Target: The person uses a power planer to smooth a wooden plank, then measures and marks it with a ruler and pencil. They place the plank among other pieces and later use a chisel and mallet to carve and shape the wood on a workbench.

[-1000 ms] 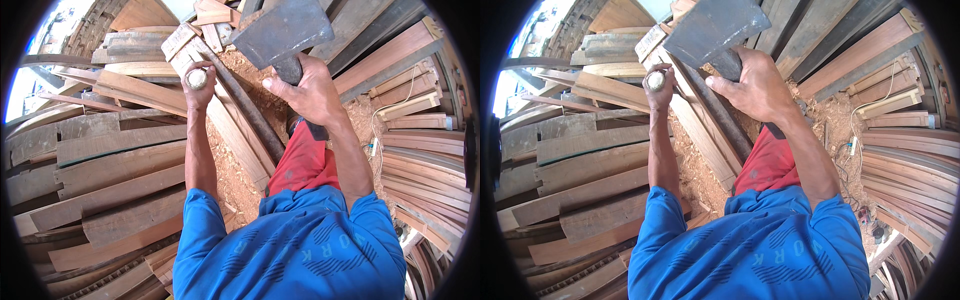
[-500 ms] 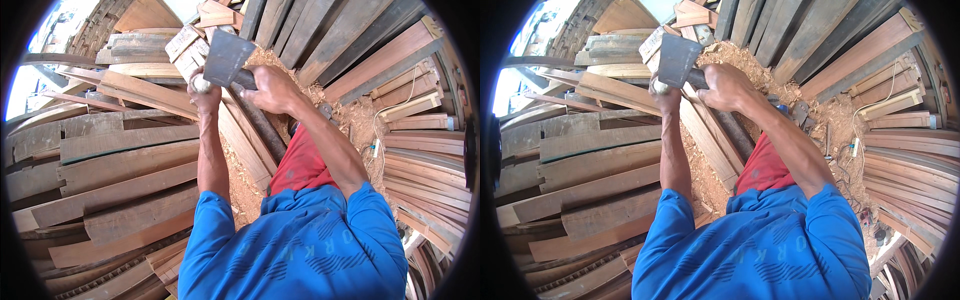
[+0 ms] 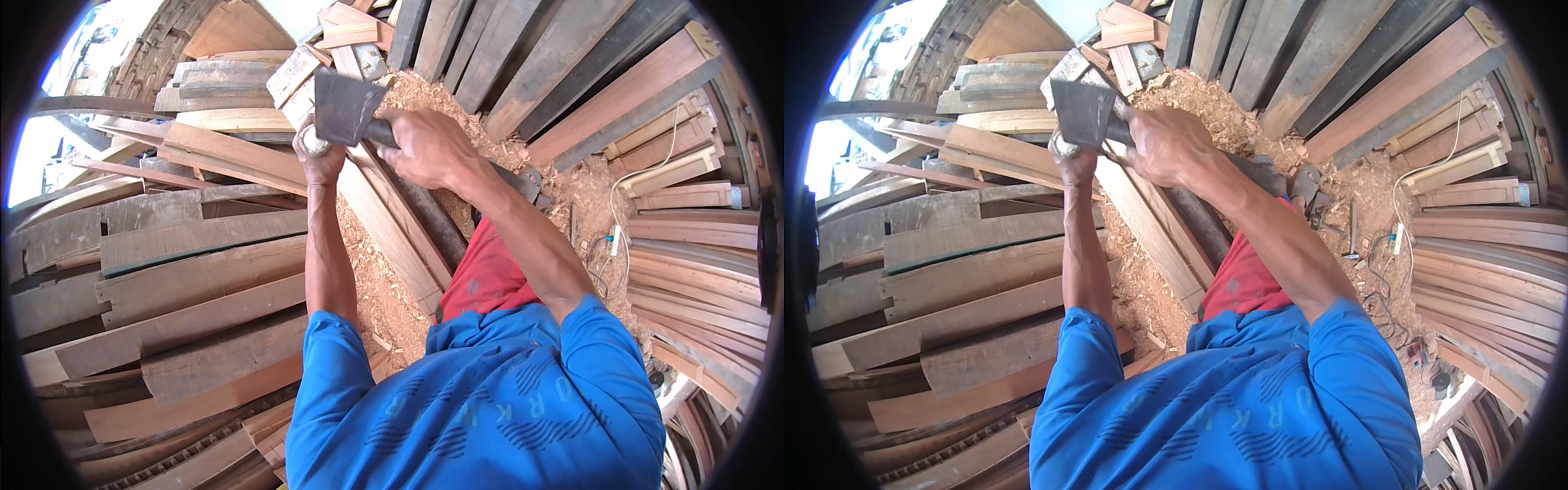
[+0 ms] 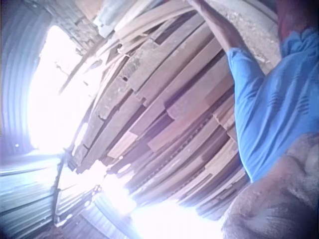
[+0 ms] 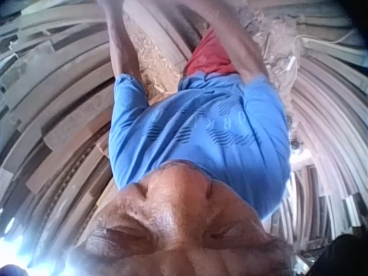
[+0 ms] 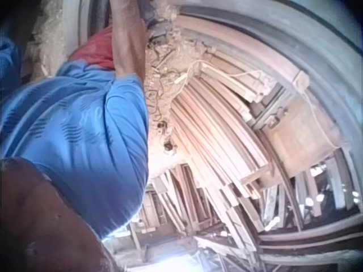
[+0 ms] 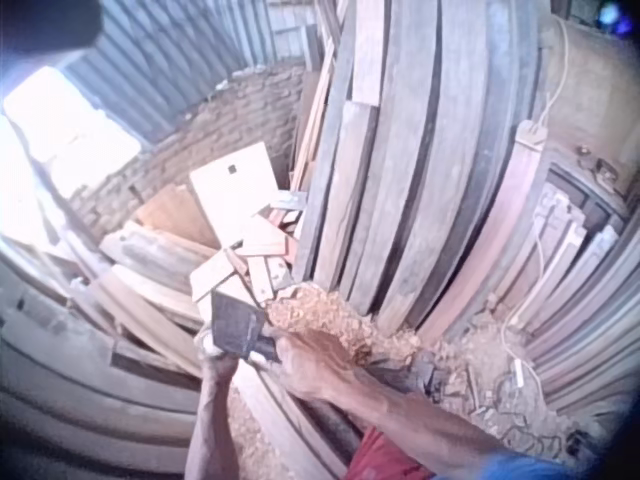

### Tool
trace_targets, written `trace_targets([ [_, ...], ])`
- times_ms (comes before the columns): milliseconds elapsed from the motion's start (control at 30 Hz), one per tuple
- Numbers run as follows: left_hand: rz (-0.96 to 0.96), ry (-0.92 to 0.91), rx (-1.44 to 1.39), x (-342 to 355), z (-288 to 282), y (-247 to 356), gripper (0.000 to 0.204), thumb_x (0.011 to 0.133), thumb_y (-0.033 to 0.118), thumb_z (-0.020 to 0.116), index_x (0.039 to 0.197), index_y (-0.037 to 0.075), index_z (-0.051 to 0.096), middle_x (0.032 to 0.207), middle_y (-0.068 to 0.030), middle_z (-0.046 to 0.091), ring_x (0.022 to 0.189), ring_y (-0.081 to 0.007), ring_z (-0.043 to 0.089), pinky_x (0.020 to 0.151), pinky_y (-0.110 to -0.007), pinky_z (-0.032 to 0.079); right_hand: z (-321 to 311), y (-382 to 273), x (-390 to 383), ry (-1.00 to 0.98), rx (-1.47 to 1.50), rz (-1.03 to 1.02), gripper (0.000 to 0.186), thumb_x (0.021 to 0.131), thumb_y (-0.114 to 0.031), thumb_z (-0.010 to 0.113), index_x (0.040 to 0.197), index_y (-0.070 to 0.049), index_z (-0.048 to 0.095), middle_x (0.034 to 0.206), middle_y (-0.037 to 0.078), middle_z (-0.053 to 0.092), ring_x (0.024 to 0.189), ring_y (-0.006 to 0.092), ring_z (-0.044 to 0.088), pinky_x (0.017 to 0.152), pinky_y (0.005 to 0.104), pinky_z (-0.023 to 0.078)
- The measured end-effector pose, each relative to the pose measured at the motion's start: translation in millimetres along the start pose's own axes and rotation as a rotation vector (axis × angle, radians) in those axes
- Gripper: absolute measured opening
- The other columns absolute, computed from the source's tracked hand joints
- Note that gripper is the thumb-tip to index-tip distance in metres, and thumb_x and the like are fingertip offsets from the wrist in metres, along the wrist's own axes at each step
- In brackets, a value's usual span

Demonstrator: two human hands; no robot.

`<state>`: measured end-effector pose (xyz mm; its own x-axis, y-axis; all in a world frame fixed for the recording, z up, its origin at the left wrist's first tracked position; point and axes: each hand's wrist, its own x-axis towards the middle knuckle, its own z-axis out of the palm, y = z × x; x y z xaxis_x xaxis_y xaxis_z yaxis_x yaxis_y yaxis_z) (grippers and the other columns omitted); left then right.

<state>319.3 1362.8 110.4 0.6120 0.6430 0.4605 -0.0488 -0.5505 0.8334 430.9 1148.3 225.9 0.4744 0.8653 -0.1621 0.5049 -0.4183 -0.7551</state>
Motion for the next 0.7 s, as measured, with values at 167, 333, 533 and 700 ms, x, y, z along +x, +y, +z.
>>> trace_targets([
  [167, -0.223, 0.492, -0.217, -5.8, -18.0, 1.9, 0.009, 0.094, 0.006, 0.065, 0.101, 0.004, 0.060, 0.077, -0.0063, 0.065, 0.065, -0.0128, 0.065, 0.057, -0.026, 0.055, 20.3, 61.6, -17.2, -0.130, 0.287, 0.049, 0.027, 0.089, -0.026, 0.071, 0.092, -0.001, 0.061, 0.067, 0.003, 0.058, 0.053, 0.0163, 0.056, 0.047, 0.0335, 0.046],
  [333, -0.291, 0.672, -0.402, -38.0, -70.1, -7.0, 0.008, 0.099, 0.012, 0.060, 0.101, 0.006, 0.054, 0.072, -0.0030, 0.056, 0.059, -0.0119, 0.057, 0.057, -0.027, 0.052, 45.9, 124.4, -81.7, -0.128, 0.822, 0.370, 0.023, 0.091, -0.021, 0.070, 0.091, -0.001, 0.057, 0.071, 0.004, 0.061, 0.054, 0.0101, 0.058, 0.049, 0.0272, 0.048],
  [533, -0.270, 0.374, -0.024, -68.3, -49.5, 55.9, 0.013, 0.094, 0.007, 0.070, 0.102, 0.001, 0.063, 0.080, -0.0015, 0.058, 0.070, -0.0092, 0.057, 0.061, -0.024, 0.051, 75.1, 192.6, -84.7, -0.141, 0.895, 0.643, 0.019, 0.090, -0.012, 0.067, 0.077, 0.002, 0.062, 0.071, 0.009, 0.064, 0.057, 0.0157, 0.063, 0.051, 0.0323, 0.053],
  [700, -0.042, 0.220, 0.176, -81.3, -36.2, 90.2, 0.014, 0.090, 0.007, 0.077, 0.099, 0.001, 0.068, 0.087, -0.0056, 0.067, 0.077, -0.0115, 0.062, 0.068, -0.025, 0.051, 73.7, 203.8, -19.1, -0.180, 0.926, 0.491, 0.014, 0.089, -0.011, 0.066, 0.088, 0.002, 0.061, 0.078, 0.013, 0.067, 0.062, 0.0190, 0.068, 0.055, 0.0324, 0.056],
])
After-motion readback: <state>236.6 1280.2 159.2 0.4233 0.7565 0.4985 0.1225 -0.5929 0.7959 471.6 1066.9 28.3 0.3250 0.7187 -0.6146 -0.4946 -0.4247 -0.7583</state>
